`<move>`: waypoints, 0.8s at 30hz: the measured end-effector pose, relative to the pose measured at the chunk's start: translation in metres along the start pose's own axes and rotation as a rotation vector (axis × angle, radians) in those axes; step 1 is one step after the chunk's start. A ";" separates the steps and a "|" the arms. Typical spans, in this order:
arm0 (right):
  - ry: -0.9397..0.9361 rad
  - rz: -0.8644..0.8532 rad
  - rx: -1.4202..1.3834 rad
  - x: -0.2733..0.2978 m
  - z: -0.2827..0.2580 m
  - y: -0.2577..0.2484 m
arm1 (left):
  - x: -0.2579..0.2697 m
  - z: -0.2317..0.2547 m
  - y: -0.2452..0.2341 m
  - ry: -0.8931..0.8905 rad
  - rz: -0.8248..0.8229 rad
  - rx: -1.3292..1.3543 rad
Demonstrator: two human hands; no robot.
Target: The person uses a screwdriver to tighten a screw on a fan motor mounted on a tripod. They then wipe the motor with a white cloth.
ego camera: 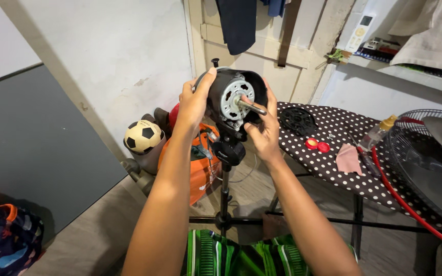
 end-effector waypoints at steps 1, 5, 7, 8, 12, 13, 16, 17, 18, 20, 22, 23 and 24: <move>0.028 0.000 0.001 -0.001 0.005 0.000 | -0.001 -0.002 -0.002 -0.015 0.007 -0.028; 0.080 0.053 -0.089 0.002 0.015 0.001 | 0.001 0.000 -0.002 -0.026 -0.010 -0.016; 0.023 0.038 0.010 0.003 0.010 0.003 | 0.004 0.000 -0.002 -0.052 -0.011 -0.045; -0.005 0.030 0.060 0.004 0.007 0.004 | 0.006 0.000 -0.002 -0.066 -0.011 -0.059; -0.032 0.067 0.041 0.005 0.001 0.004 | 0.006 0.004 -0.005 -0.059 0.014 -0.053; -0.019 0.079 0.035 0.007 -0.001 0.003 | 0.007 0.004 -0.005 -0.057 0.016 -0.063; 0.053 0.101 -0.105 0.012 -0.006 0.006 | 0.010 0.007 -0.003 0.001 0.031 -0.057; 0.084 0.106 -0.173 0.013 -0.006 0.008 | 0.011 0.009 -0.003 0.028 0.037 -0.050; 0.070 0.099 -0.105 0.013 -0.008 0.009 | 0.011 0.007 -0.004 0.003 0.040 -0.065; 0.043 0.085 0.036 0.014 -0.010 0.010 | 0.011 0.004 -0.006 -0.051 0.043 -0.090; 0.047 0.092 0.075 0.012 -0.005 0.007 | 0.011 0.006 -0.006 -0.042 0.034 -0.064; 0.049 0.094 0.094 0.012 -0.004 0.006 | 0.011 0.006 -0.006 -0.038 0.030 -0.050; 0.049 0.098 0.076 0.012 -0.004 0.006 | 0.010 0.007 -0.006 -0.024 0.031 -0.057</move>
Point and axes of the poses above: each hand's wrist, its own x-axis away from the middle knuckle, its own y-axis out of the palm, z = x × y, the point moved 8 cm from there along -x, towards the middle knuckle, and after that the axes turned 5 degrees about y, right-handed, at the moved point
